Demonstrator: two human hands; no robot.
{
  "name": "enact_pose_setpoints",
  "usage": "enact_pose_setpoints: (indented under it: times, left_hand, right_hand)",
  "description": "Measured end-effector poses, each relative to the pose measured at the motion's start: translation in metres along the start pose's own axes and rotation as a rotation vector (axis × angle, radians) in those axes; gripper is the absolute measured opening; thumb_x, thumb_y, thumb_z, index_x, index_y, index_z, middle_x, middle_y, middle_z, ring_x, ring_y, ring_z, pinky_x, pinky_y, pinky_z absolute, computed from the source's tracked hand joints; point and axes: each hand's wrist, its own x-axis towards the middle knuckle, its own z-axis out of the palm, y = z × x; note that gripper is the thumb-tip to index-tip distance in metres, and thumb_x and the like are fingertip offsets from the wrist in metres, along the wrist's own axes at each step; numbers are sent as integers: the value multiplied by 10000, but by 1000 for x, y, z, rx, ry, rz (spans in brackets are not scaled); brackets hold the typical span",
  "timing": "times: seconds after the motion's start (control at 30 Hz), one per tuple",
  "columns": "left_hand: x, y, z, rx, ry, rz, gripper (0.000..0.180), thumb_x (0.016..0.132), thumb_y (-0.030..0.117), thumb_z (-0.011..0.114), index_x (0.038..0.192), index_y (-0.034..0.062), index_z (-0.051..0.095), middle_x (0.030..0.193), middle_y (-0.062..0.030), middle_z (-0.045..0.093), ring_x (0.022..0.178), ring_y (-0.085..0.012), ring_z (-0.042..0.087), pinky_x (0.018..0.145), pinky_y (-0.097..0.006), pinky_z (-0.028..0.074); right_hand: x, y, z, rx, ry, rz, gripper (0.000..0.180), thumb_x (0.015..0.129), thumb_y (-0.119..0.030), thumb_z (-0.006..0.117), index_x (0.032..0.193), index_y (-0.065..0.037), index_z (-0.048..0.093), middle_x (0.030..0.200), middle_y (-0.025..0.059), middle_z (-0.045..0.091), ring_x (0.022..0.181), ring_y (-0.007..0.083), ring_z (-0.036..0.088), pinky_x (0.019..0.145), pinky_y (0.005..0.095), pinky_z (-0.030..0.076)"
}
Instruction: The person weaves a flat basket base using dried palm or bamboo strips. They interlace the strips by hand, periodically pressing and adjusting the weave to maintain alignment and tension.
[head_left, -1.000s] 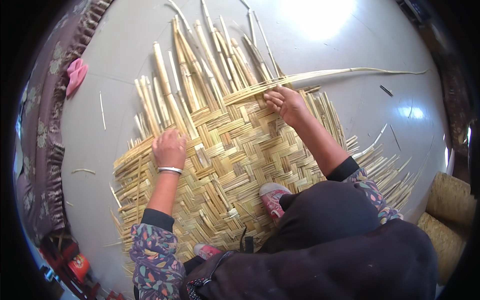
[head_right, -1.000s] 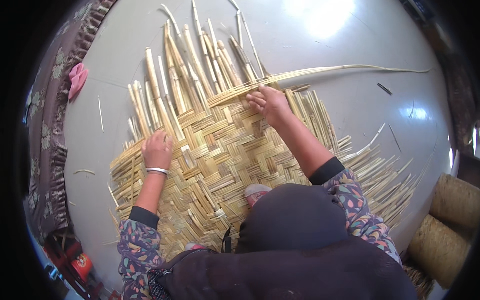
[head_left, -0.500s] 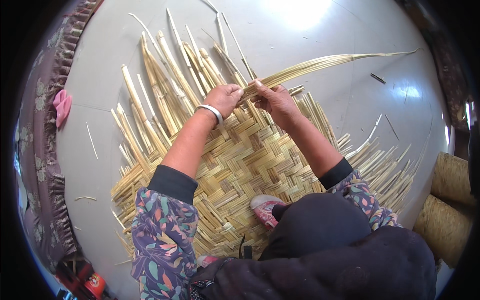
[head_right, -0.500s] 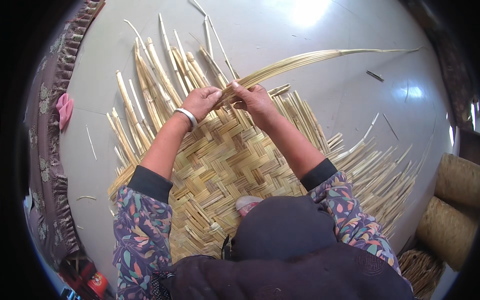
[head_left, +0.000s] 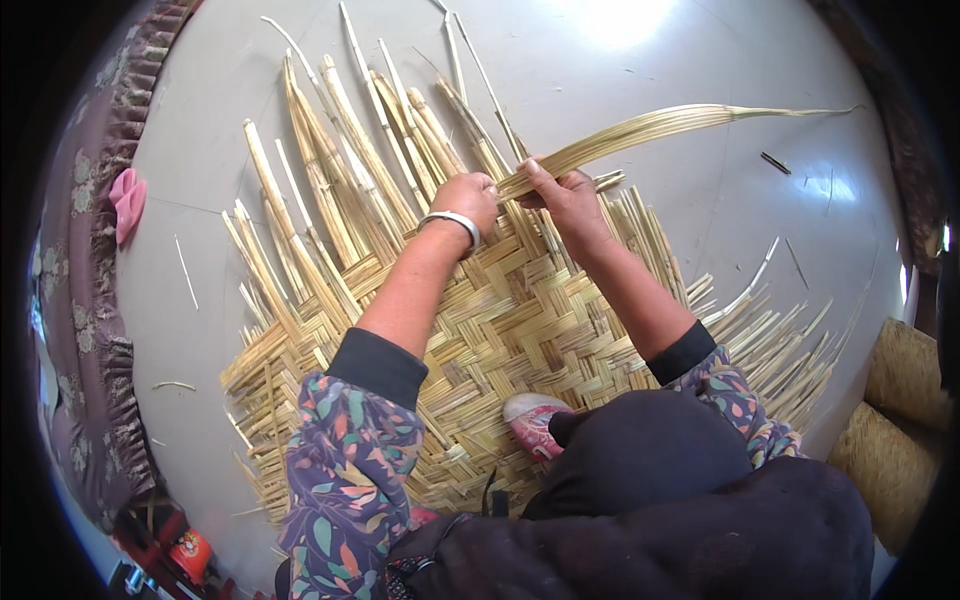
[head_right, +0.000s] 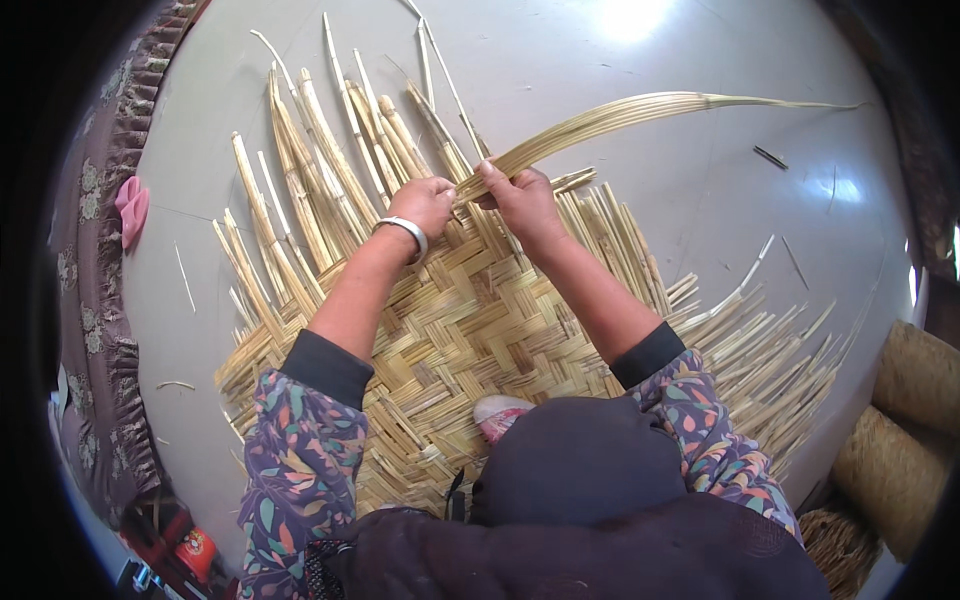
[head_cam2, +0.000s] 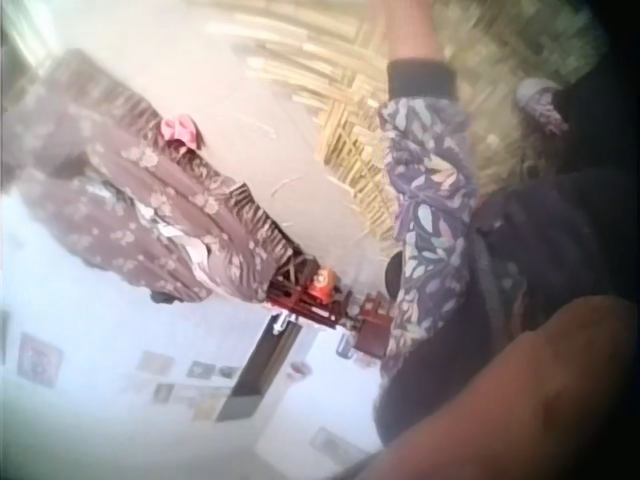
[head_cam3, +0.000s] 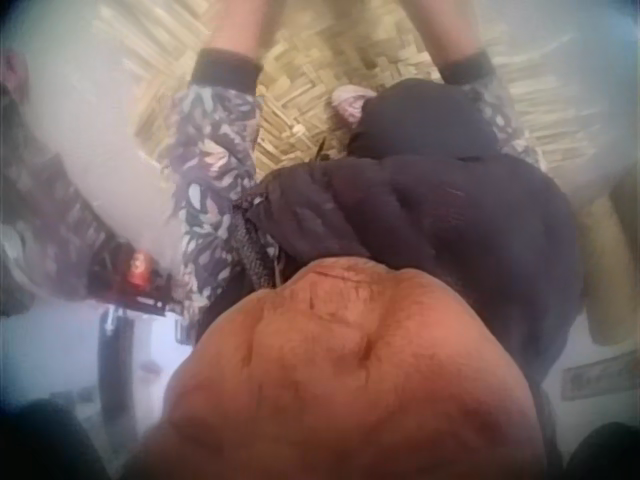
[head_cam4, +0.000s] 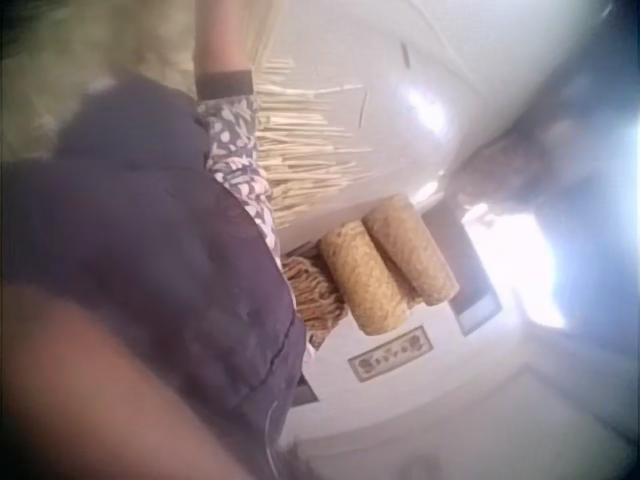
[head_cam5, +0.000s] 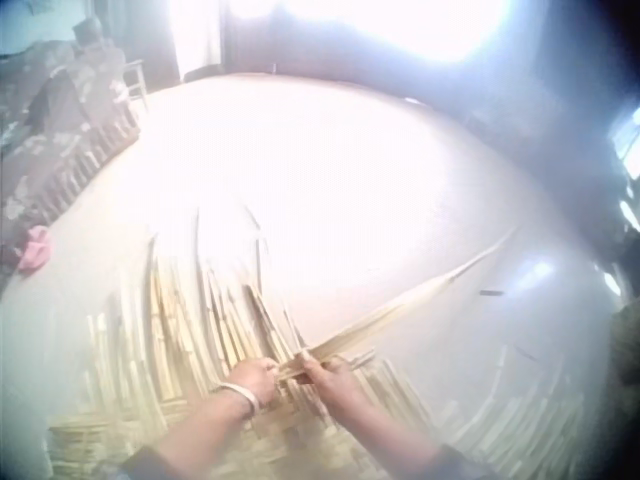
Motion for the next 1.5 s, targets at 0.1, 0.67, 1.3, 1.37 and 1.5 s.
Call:
enact_pose_setpoints:
  times: [0.1,0.67,1.3,1.37,1.5]
  left_hand:
    - [-2,8,3,97,47,-37,244,866,206,480,915,41,653,919,-183,640,881,-326,610,819,-390,472]
    - [-11,-7,-26,-417,-330,15,166,880,140,540,947,3,605,789,-33,633,735,-114,578,739,-261,474]
    - [-9,-4,-1,-287,40,-124,169,805,108,556,932,79,664,811,-141,658,753,-251,629,731,-332,481]
    - [-10,-7,-10,-334,-30,-78,155,826,149,585,923,58,665,780,-125,659,727,-219,626,711,-315,478]
    - [-14,-5,-19,-149,-67,35,202,845,216,575,914,46,660,802,-138,661,768,-257,628,730,-342,480]
  right_hand:
    - [-8,7,14,-208,86,-343,235,899,-233,570,898,-9,642,726,49,649,662,107,585,627,282,481]
    - [-3,1,2,321,-115,-2,269,924,-282,524,941,-28,609,863,67,650,821,150,639,776,294,522]
    - [-28,-11,36,-219,152,-438,239,906,-248,566,929,-24,647,788,63,658,709,105,601,627,254,479]
    - [-22,-19,23,86,97,-226,257,921,-248,534,963,-9,619,861,84,655,808,145,634,730,279,530]
    - [-14,-4,5,241,117,-65,289,928,-272,515,1012,-6,593,908,104,650,842,181,645,750,292,538]
